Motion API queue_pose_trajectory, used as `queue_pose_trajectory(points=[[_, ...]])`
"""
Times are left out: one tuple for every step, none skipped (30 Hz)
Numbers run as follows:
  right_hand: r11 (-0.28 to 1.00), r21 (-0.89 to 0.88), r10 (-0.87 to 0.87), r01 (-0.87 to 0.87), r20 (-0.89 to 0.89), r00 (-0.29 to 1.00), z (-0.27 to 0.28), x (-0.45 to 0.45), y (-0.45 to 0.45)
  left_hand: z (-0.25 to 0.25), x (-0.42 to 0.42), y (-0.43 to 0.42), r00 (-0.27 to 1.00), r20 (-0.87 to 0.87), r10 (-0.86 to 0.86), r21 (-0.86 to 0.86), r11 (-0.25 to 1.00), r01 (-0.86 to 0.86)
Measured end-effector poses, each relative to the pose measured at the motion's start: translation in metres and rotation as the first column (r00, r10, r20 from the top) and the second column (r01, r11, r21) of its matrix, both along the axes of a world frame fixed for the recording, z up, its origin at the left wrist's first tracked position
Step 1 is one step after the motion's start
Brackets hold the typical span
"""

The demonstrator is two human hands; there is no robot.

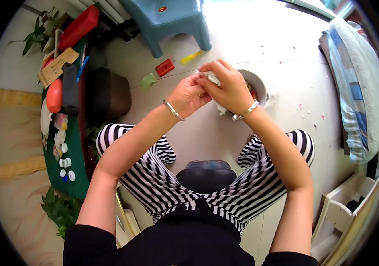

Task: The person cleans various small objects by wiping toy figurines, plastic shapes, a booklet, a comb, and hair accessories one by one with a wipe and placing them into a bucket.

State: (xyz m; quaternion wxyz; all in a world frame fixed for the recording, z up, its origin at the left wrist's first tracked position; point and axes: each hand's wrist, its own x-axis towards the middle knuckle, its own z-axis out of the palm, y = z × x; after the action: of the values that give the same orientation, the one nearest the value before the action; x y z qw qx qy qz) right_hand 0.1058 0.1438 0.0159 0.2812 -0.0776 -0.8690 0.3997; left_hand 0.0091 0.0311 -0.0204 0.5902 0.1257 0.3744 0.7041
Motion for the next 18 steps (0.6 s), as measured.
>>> queue_pose_trajectory(points=[[0.998,-0.051,0.037,-0.037,-0.005,0.999,-0.003,0.000,0.002,0.000,-0.001,-0.001,0.998,-0.051,-0.021,-0.039,0.999,0.019],[0.992,-0.103,0.076,-0.077,-0.014,0.997,-0.007,0.000,0.004,0.001,-0.001,-0.002,0.998,-0.066,-0.002,-0.053,0.999,-0.001],[0.994,-0.097,0.039,-0.040,-0.013,0.999,-0.012,-0.002,0.009,0.003,0.000,-0.002,0.999,-0.038,-0.006,-0.106,0.994,0.001],[0.989,-0.132,-0.064,0.068,0.034,0.997,-0.016,-0.004,0.015,0.005,0.001,-0.003,1.000,-0.010,-0.004,-0.157,0.988,0.002],[0.965,-0.223,-0.123,0.140,0.091,0.988,-0.016,-0.005,0.022,0.008,0.002,-0.002,1.000,0.020,0.020,-0.159,0.987,-0.017],[0.972,-0.126,-0.190,0.196,0.059,0.980,-0.007,-0.005,0.022,0.008,0.003,-0.001,0.998,0.052,0.043,-0.157,0.987,-0.034],[0.976,-0.128,-0.172,0.174,0.029,0.985,0.003,-0.006,0.014,0.001,0.003,0.001,0.995,0.071,0.069,-0.147,0.987,-0.058],[0.980,-0.128,-0.155,0.154,0.003,0.988,0.007,-0.004,0.005,-0.009,0.001,0.003,0.994,0.059,0.087,-0.152,0.985,-0.077],[0.990,-0.103,-0.099,0.099,0.010,0.995,0.004,-0.003,-0.002,-0.022,-0.001,0.005,0.985,0.147,0.092,-0.124,0.990,-0.074],[0.996,-0.077,-0.046,0.047,0.018,0.999,0.000,-0.002,-0.008,-0.020,-0.003,0.005,0.968,0.235,0.090,-0.094,0.993,-0.069],[1.000,-0.021,0.020,-0.019,0.041,0.999,-0.002,-0.003,-0.010,-0.018,0.000,0.007,0.960,0.263,0.094,-0.087,0.994,-0.073],[0.999,-0.028,0.031,-0.030,0.032,0.999,-0.005,-0.006,-0.005,-0.019,0.000,0.010,0.961,0.254,0.107,-0.094,0.992,-0.085],[0.998,0.053,-0.039,0.039,-0.018,0.999,-0.009,-0.009,0.005,-0.021,0.001,0.014,0.959,0.271,0.088,-0.040,0.996,-0.080],[0.986,0.130,-0.100,0.108,-0.071,0.992,-0.012,-0.013,0.011,-0.023,0.000,0.013,0.955,0.288,0.072,0.014,0.997,-0.080],[0.984,0.095,-0.139,0.148,-0.090,0.986,-0.006,-0.013,0.013,0.004,0.006,0.011,0.945,0.275,0.174,-0.057,0.985,-0.165],[0.981,0.061,-0.179,0.186,-0.105,0.978,0.004,-0.012,0.014,0.008,0.007,0.012,0.945,0.240,0.221,-0.061,0.975,-0.213],[0.989,0.017,-0.146,0.148,-0.094,0.985,0.009,-0.010,0.008,0.009,0.007,0.013,0.959,0.149,0.241,-0.041,0.970,-0.238],[0.994,0.058,-0.086,0.092,-0.103,0.991,0.009,-0.009,0.000,0.005,0.006,0.015,0.962,0.059,0.266,-0.025,0.964,-0.265]])
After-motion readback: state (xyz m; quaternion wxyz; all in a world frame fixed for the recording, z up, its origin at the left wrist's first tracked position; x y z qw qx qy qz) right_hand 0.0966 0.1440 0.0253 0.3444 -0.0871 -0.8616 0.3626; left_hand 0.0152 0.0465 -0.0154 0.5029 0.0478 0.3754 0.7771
